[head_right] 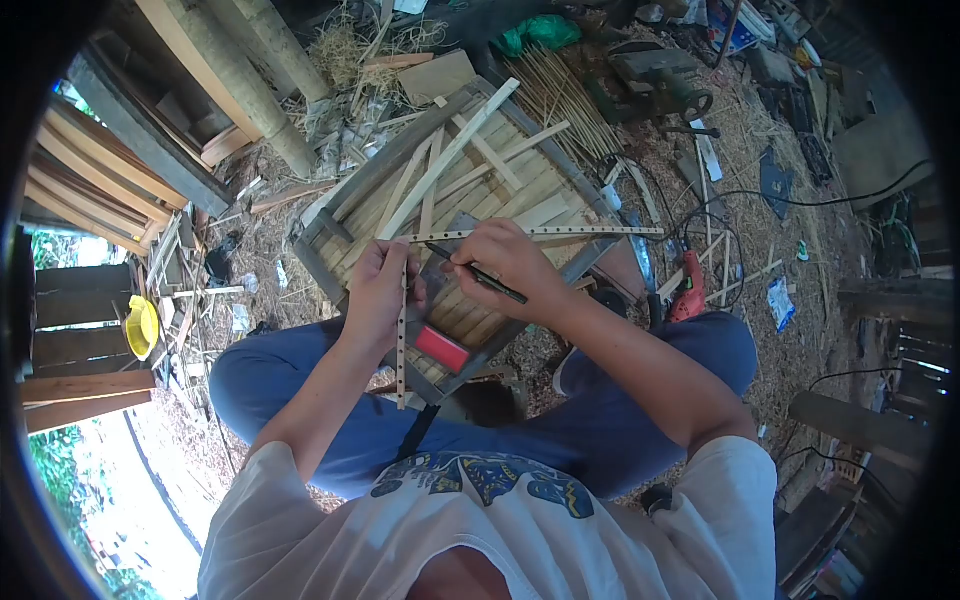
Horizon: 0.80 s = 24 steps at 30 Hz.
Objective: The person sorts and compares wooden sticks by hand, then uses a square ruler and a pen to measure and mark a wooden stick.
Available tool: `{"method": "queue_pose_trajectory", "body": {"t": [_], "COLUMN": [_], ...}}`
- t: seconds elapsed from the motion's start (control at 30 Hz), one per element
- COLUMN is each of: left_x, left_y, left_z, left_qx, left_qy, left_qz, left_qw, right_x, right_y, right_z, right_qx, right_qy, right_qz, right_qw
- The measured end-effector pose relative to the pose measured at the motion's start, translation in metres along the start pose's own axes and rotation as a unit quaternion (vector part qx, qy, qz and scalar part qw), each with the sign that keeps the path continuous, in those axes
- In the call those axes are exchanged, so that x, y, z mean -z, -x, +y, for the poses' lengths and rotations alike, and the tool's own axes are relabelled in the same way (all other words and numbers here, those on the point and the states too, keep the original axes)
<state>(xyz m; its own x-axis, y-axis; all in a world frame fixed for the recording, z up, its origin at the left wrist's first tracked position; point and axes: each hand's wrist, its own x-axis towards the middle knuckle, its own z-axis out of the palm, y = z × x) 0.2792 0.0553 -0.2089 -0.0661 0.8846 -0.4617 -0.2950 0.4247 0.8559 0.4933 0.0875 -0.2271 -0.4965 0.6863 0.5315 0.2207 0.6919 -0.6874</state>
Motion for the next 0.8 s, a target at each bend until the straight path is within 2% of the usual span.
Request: {"method": "queue_pose_trajectory", "body": {"t": [0.8], "left_x": [0.0024], "left_y": [-0.0006], "left_z": [-0.0026], "left_qx": [0.002], "left_qy": [-0.007], "left_qz": [0.0], "left_qw": [1.0], "right_x": [-0.0004], "right_y": [-0.0011], "right_z": [-0.0011], "right_qx": [0.013], "right_qy": [0.009], "right_qz": [-0.008], "right_qw": [1.0]}}
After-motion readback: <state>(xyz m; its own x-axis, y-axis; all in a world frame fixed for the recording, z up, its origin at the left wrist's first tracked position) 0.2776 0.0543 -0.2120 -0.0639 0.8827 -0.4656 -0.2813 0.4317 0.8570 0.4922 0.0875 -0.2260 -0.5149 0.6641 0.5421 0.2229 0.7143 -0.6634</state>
